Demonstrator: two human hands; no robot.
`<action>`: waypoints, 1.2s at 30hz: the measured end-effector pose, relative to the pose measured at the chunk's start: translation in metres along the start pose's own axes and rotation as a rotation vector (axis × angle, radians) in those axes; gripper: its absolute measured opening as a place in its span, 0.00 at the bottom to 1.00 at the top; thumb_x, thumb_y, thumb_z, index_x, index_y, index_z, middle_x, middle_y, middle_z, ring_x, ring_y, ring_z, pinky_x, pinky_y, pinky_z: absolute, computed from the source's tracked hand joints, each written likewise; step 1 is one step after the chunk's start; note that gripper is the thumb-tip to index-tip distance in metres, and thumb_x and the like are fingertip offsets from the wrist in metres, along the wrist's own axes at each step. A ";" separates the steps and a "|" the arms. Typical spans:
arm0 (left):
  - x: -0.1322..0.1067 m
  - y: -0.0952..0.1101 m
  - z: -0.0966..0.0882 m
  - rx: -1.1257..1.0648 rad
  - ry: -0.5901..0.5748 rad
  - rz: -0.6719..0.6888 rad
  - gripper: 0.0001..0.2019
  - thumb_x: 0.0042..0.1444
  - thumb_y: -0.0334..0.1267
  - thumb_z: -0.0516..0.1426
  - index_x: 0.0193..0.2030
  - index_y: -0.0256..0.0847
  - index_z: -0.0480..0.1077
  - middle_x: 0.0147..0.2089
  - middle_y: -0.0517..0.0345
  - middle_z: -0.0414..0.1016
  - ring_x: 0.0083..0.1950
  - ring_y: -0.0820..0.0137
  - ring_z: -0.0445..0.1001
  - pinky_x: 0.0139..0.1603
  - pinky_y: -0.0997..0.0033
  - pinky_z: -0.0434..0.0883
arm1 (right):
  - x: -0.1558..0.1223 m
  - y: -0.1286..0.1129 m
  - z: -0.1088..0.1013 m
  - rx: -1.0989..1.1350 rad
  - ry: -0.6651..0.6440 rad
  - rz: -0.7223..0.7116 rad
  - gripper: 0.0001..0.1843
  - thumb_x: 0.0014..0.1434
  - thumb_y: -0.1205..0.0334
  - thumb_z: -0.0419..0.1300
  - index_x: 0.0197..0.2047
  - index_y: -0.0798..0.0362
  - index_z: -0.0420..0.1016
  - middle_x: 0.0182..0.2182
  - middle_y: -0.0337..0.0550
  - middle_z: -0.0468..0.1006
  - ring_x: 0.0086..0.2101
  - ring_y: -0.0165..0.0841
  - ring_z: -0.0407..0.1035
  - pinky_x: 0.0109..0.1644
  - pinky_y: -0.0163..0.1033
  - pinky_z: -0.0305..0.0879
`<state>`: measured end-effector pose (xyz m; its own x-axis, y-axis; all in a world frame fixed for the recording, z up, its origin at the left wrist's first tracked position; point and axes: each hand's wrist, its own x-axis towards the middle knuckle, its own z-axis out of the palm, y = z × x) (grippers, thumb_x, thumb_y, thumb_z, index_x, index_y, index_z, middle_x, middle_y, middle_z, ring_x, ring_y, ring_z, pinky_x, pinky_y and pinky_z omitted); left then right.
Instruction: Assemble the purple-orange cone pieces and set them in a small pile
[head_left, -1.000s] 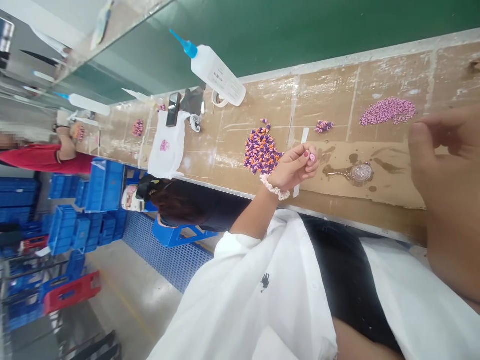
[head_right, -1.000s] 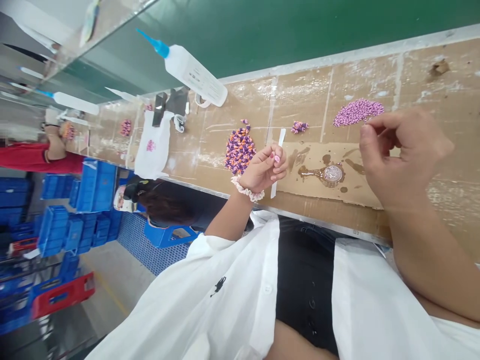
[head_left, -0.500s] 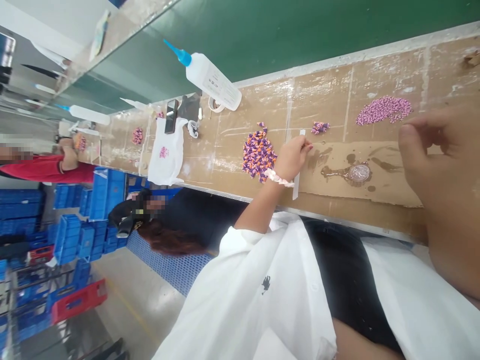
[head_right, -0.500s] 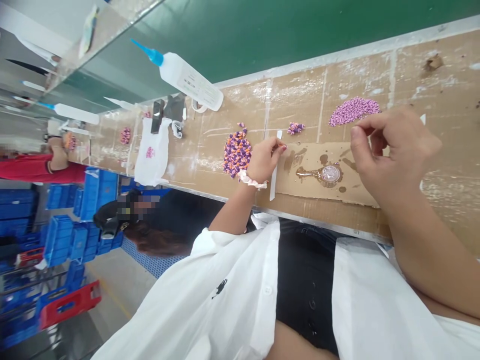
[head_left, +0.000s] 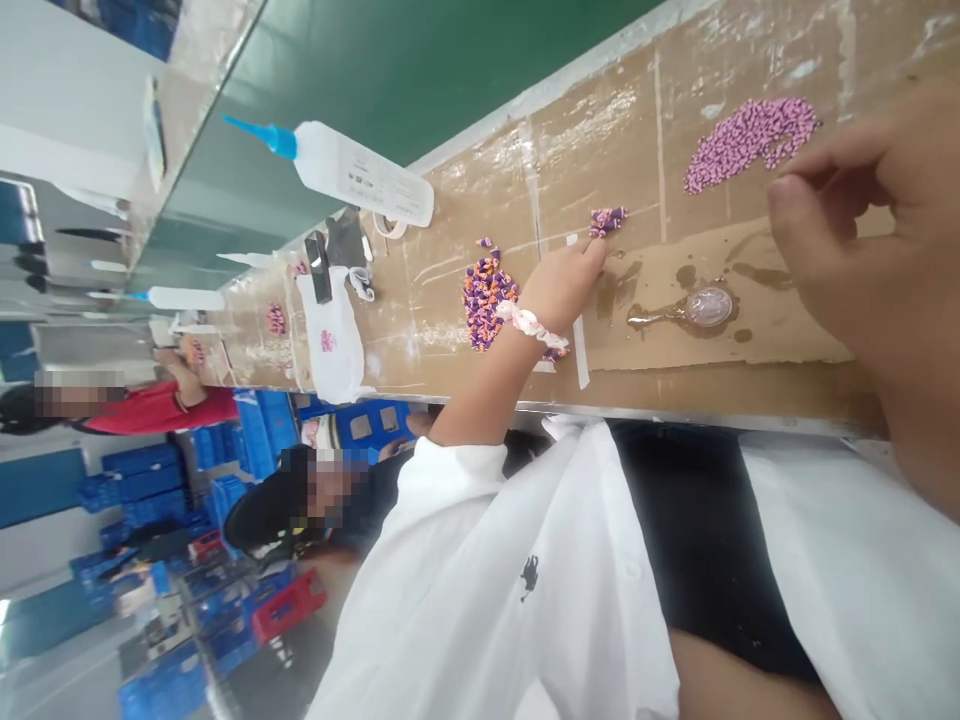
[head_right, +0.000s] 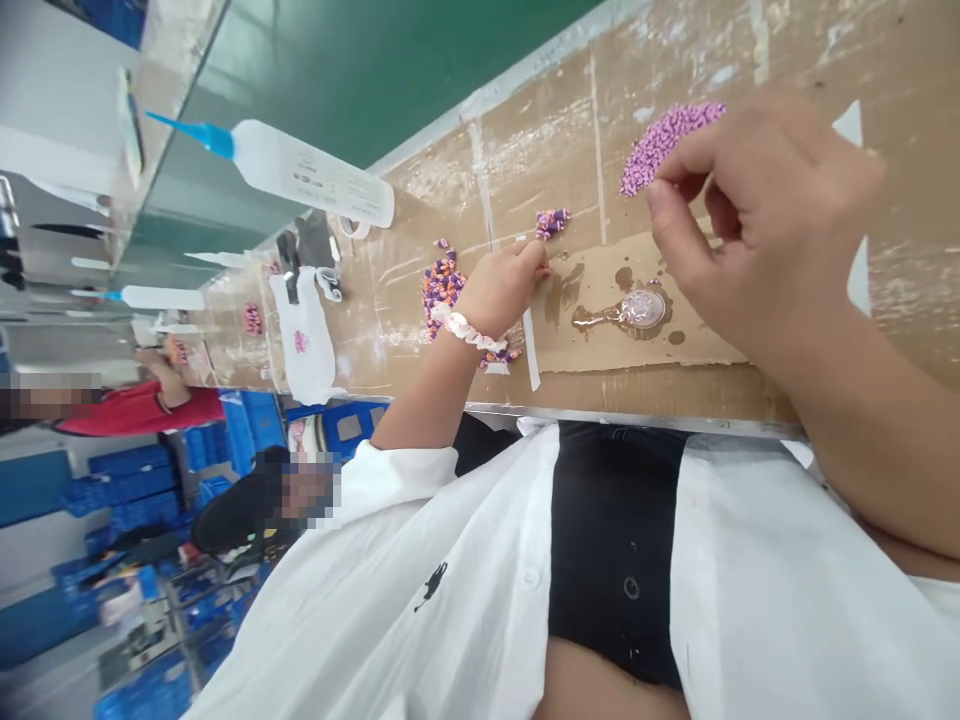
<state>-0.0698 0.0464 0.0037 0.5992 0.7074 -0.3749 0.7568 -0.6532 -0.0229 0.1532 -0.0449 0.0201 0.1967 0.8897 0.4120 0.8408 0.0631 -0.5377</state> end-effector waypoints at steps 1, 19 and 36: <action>0.000 -0.001 0.001 0.004 0.001 0.002 0.12 0.65 0.30 0.46 0.46 0.33 0.68 0.46 0.43 0.75 0.45 0.62 0.75 0.42 0.66 0.65 | 0.000 0.001 0.000 0.024 -0.024 -0.001 0.15 0.65 0.49 0.51 0.37 0.49 0.73 0.26 0.36 0.66 0.35 0.31 0.68 0.43 0.44 0.66; -0.005 -0.027 0.034 -0.773 0.310 -0.061 0.04 0.58 0.34 0.57 0.32 0.39 0.67 0.34 0.56 0.72 0.38 0.70 0.70 0.44 0.67 0.66 | 0.009 -0.012 -0.020 0.007 -0.112 0.075 0.17 0.66 0.53 0.48 0.41 0.52 0.74 0.32 0.41 0.75 0.39 0.31 0.69 0.44 0.43 0.64; -0.063 0.023 0.010 -1.862 0.288 0.140 0.20 0.50 0.52 0.64 0.32 0.41 0.61 0.29 0.63 0.66 0.28 0.78 0.68 0.24 0.77 0.66 | 0.003 -0.001 -0.006 0.102 -0.026 0.045 0.14 0.65 0.52 0.49 0.40 0.47 0.73 0.30 0.40 0.71 0.41 0.36 0.70 0.48 0.47 0.66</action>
<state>-0.0925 -0.0158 0.0176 0.5432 0.8287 -0.1350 -0.1338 0.2441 0.9605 0.1552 -0.0453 0.0260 0.2188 0.9039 0.3675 0.7757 0.0674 -0.6275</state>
